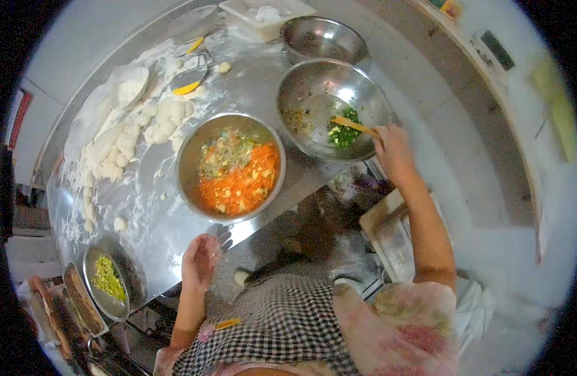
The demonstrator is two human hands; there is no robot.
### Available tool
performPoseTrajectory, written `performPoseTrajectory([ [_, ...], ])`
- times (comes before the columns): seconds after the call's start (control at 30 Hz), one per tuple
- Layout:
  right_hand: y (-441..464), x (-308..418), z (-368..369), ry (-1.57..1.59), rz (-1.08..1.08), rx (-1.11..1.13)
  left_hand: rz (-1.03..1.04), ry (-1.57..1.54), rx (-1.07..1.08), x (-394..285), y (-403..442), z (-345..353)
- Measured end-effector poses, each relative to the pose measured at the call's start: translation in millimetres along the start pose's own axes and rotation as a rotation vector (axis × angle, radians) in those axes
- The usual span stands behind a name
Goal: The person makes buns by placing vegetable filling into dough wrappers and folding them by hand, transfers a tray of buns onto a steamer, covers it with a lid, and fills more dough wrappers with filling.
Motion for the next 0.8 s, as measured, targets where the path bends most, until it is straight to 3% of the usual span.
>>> performPoseTrajectory([
  [0.13,32,-18,21,-0.286,-0.070,0.276,0.021,0.055,-0.082,2,6,7],
  [0.23,32,-30,43,-0.385,-0.131,0.296,0.145,0.108,-0.021,-5,14,-2],
  [0.33,36,-31,48,-0.484,-0.016,0.412,0.177,0.128,0.039,-26,18,11],
  [0.43,30,-42,40,-0.265,-0.047,0.197,0.243,0.217,0.204,-37,38,18],
  [0.53,26,-30,10,-0.051,0.317,0.242,0.261,0.244,0.179,-47,51,47],
  [0.63,18,-51,19,0.074,0.488,0.170,0.291,0.259,0.253,-55,61,74],
  [0.8,10,-93,64,0.246,0.445,0.069,0.327,0.334,0.258,-56,77,118],
])
Point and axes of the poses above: each hand's wrist, its own y-axis towards the middle knuckle, its own z-axis out of the palm, x = y × z, the point moved 1 cm from there along y, towards the middle knuckle
